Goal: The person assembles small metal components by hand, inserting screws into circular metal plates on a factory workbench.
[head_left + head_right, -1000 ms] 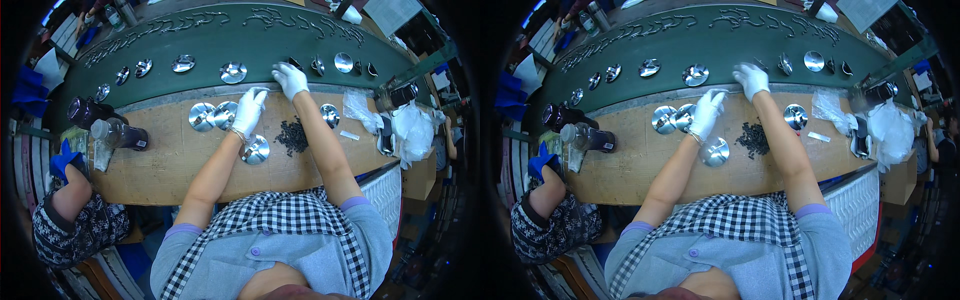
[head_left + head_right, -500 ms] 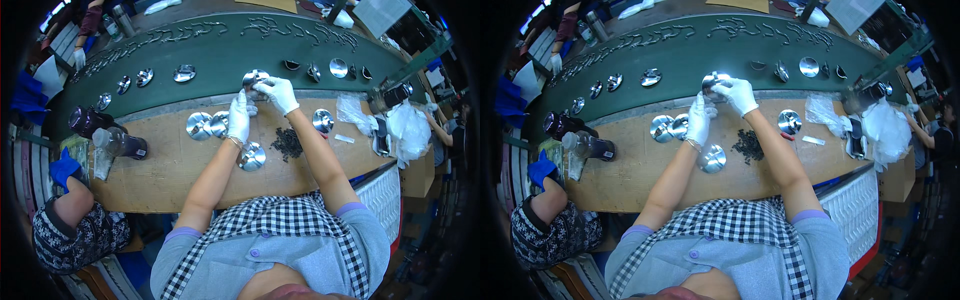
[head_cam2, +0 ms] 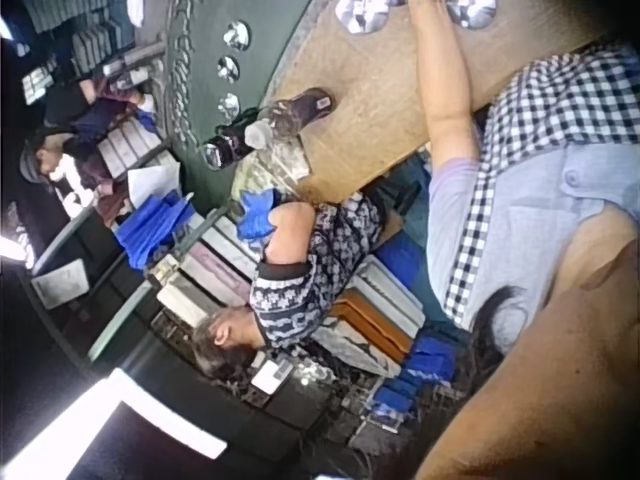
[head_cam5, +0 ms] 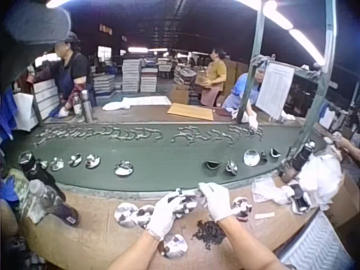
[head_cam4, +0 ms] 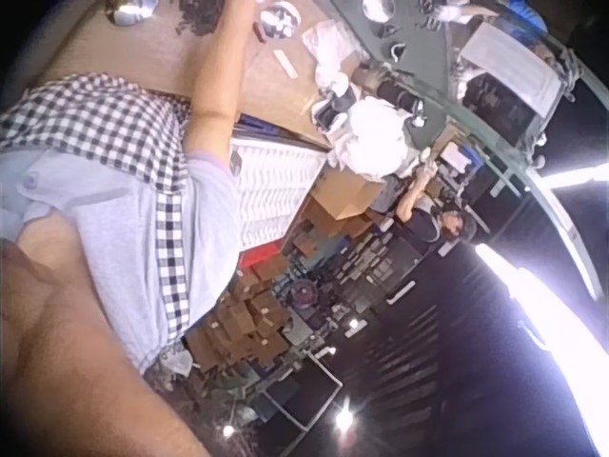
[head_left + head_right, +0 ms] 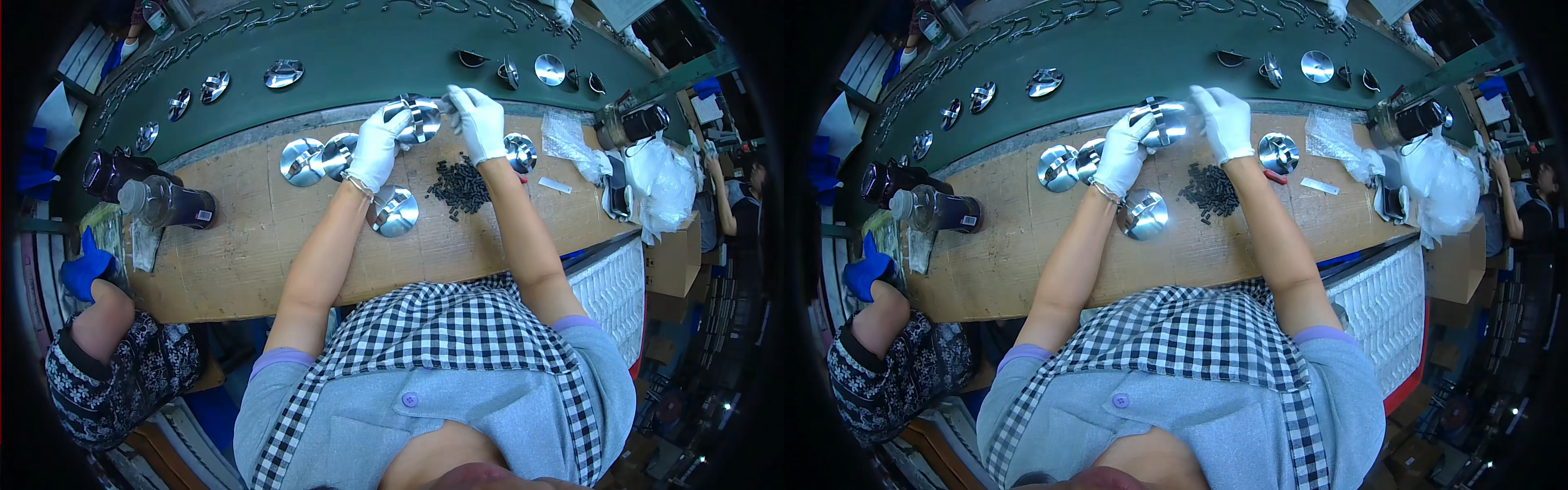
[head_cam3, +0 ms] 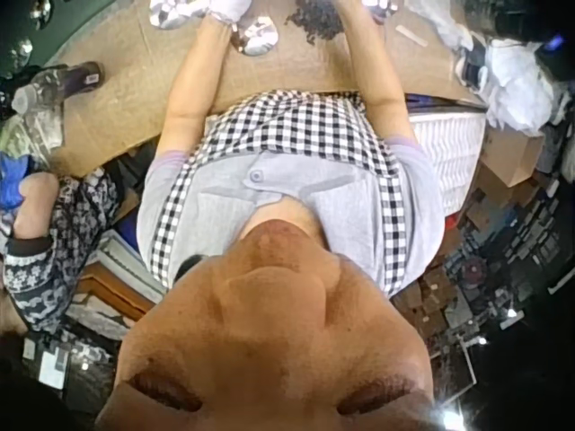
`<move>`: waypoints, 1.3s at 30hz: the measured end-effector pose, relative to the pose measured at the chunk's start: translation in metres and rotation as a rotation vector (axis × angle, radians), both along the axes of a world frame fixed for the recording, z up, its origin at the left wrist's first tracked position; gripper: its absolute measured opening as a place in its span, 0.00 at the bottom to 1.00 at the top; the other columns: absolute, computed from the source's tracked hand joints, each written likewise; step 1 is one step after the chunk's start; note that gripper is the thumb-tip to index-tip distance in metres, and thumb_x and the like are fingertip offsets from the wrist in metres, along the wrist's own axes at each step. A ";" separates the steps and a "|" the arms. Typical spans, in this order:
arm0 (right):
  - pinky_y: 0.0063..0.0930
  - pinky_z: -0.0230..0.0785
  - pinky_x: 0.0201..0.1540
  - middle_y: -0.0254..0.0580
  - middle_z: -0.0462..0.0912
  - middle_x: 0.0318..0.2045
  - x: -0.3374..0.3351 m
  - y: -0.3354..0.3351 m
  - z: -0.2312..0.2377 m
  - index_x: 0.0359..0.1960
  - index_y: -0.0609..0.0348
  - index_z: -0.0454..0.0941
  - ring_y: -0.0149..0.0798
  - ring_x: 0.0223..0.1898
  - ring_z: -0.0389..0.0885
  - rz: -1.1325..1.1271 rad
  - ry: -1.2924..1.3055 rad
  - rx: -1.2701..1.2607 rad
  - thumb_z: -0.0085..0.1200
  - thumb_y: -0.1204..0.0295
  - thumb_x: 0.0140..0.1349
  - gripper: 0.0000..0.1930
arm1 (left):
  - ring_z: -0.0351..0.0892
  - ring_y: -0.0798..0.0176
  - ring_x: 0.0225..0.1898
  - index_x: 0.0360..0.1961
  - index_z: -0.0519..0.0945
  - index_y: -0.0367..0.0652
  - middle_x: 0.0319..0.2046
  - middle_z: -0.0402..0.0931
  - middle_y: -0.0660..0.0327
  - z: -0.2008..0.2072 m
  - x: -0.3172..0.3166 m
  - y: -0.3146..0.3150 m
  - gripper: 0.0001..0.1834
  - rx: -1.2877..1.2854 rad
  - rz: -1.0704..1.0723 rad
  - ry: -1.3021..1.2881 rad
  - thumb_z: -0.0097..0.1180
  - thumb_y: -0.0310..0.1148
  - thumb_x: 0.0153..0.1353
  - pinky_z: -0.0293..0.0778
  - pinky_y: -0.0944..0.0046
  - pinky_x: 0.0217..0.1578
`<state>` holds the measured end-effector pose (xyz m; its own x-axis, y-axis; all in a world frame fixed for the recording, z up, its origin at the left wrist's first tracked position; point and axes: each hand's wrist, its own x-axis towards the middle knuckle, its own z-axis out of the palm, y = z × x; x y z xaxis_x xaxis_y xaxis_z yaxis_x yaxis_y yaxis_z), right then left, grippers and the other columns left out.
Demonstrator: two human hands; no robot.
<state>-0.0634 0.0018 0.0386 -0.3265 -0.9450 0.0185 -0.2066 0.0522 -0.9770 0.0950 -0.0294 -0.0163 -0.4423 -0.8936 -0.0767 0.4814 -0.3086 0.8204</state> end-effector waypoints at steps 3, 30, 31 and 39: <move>0.18 0.66 0.23 0.41 0.83 0.33 0.001 0.005 -0.008 0.47 0.65 0.77 0.24 0.24 0.75 0.019 0.012 0.028 0.56 0.63 0.61 0.18 | 0.74 0.76 0.29 0.47 0.77 0.40 0.34 0.78 0.66 0.002 0.002 0.002 0.13 0.006 -0.019 0.046 0.52 0.36 0.66 0.66 0.75 0.24; 0.39 0.68 0.47 0.48 0.81 0.34 -0.047 0.047 -0.048 0.35 0.59 0.82 0.51 0.41 0.76 0.188 1.103 0.154 0.58 0.68 0.53 0.11 | 0.78 0.69 0.40 0.51 0.76 0.36 0.42 0.80 0.58 -0.002 -0.006 0.010 0.18 -0.100 0.038 -0.347 0.48 0.36 0.66 0.74 0.69 0.40; 0.37 0.69 0.46 0.49 0.81 0.35 -0.047 0.046 -0.048 0.36 0.61 0.80 0.51 0.41 0.78 0.190 1.150 0.135 0.58 0.68 0.55 0.11 | 0.78 0.69 0.40 0.51 0.76 0.36 0.42 0.80 0.58 -0.002 -0.006 0.011 0.18 -0.095 0.026 -0.339 0.48 0.36 0.67 0.74 0.70 0.39; 0.23 0.71 0.43 0.39 0.83 0.35 -0.004 0.036 -0.031 0.40 0.65 0.80 0.28 0.37 0.78 0.186 0.125 0.031 0.59 0.72 0.57 0.11 | 0.78 0.60 0.44 0.49 0.78 0.38 0.44 0.79 0.55 -0.019 -0.010 0.005 0.16 -0.437 0.181 -0.522 0.47 0.35 0.66 0.72 0.65 0.47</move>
